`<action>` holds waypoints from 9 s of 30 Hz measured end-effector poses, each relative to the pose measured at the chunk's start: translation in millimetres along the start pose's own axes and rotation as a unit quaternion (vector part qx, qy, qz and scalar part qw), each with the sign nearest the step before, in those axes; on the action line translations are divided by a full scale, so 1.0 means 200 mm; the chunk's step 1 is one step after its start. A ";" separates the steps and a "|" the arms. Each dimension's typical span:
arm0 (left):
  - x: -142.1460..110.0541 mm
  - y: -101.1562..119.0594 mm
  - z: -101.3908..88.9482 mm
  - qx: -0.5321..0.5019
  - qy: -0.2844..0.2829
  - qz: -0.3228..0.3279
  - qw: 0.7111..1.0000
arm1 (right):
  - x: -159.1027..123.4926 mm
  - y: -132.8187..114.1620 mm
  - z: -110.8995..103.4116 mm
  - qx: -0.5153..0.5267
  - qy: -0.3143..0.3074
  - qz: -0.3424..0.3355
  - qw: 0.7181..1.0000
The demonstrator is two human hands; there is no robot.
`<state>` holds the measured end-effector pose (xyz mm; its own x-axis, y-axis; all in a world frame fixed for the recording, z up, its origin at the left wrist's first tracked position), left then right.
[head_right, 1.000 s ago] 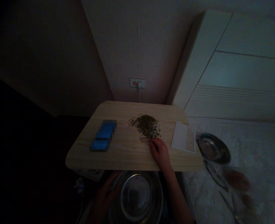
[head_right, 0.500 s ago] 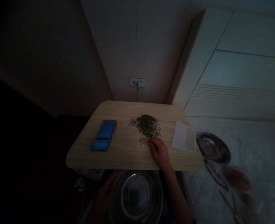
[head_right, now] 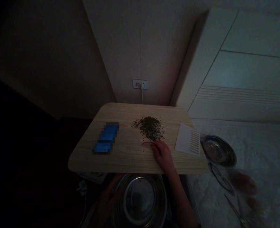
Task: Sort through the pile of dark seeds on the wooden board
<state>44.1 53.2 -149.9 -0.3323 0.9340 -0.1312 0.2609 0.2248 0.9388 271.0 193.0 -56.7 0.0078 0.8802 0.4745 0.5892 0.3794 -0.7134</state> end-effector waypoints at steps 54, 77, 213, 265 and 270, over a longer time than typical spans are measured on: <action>-0.02 0.02 0.01 0.009 0.008 -0.014 1.000 | -0.31 -0.10 -0.03 0.003 -0.056 0.015 0.998; -0.01 0.02 0.00 0.016 0.013 -0.002 1.000 | -0.33 -0.12 -0.03 0.002 -0.067 0.014 0.998; -0.04 0.07 0.03 -0.002 -0.020 0.003 1.000 | -0.52 -0.14 -0.15 -0.087 -0.156 0.091 0.980; -0.04 0.05 0.06 0.013 -0.042 -0.008 0.999 | -0.49 -0.36 0.04 0.044 -0.320 0.047 0.945; -0.05 0.05 0.06 -0.022 -0.037 -0.005 0.999 | -0.12 -0.27 -0.14 0.053 -0.151 0.063 0.985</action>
<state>60.2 50.3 -142.0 -0.2675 0.9497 -0.1629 0.2168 0.2240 0.9502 261.4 143.4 -15.7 -0.1742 0.9608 0.2155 0.5104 0.2752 -0.8147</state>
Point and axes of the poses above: each hand's wrist, its own x-axis towards the middle knuckle, its own z-axis out of the palm, y = z × x, the point moved 9 cm from there along x, towards the middle knuckle, and after that the axes turned 15 degrees about y, right-handed, at the moved point
